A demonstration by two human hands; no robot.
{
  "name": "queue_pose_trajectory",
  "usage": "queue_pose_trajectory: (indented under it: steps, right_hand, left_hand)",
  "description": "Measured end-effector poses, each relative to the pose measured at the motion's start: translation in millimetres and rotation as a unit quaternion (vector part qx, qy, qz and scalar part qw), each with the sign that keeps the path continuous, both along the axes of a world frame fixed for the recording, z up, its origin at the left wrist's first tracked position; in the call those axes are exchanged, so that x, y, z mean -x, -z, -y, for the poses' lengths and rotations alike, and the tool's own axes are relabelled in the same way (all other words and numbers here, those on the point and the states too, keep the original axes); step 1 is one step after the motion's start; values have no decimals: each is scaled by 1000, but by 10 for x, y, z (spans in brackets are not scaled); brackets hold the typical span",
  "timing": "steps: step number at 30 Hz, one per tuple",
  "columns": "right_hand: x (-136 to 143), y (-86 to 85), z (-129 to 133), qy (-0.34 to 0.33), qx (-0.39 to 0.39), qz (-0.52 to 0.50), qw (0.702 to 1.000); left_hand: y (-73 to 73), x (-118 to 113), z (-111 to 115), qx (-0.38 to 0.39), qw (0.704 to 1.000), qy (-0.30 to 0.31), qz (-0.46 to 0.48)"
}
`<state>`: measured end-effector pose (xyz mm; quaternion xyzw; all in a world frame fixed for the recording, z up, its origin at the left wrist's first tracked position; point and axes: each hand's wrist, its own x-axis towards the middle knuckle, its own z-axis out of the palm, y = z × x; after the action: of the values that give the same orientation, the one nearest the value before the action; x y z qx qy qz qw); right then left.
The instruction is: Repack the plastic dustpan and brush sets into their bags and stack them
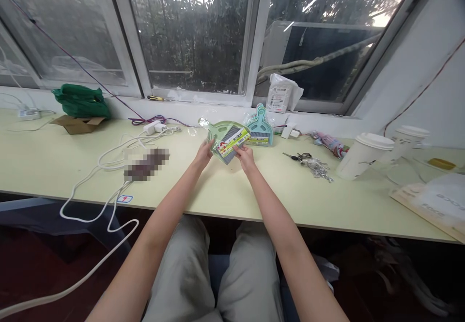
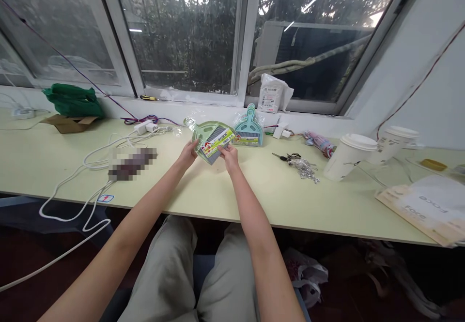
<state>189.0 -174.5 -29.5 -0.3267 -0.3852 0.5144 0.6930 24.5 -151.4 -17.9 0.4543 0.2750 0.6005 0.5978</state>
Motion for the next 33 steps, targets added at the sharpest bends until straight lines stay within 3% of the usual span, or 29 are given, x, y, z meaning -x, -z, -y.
queue_pose_trajectory:
  steps: [6, 13, 18, 23, 25, 29, 33]
  right_hand:
    - [24, -51, 26, 51, -8, -18, 999]
    - [-20, -93, 51, -50, -9, 49, 998]
    - [69, -97, 71, 28, -1, -5, 1000]
    - [135, -109, 100, 33, -18, -24, 999]
    - [147, -114, 110, 44, -28, -37, 998]
    - [129, -130, 108, 83, -33, -34, 995]
    - [101, -140, 70, 85, -20, -20, 996]
  left_hand:
    - [-17, -22, 39, -21, 999, 44, 0]
    - [-5, 30, 10, 13, 1000, -12, 4]
    - [14, -11, 18, 13, 1000, 26, -3]
    - [-39, 0, 39, -27, 1000, 3, 10]
    - [-44, -4, 79, -36, 999, 31, -2]
    - [-27, -92, 172, -22, 986, 151, -69]
    - [-14, -184, 179, -38, 986, 153, -62]
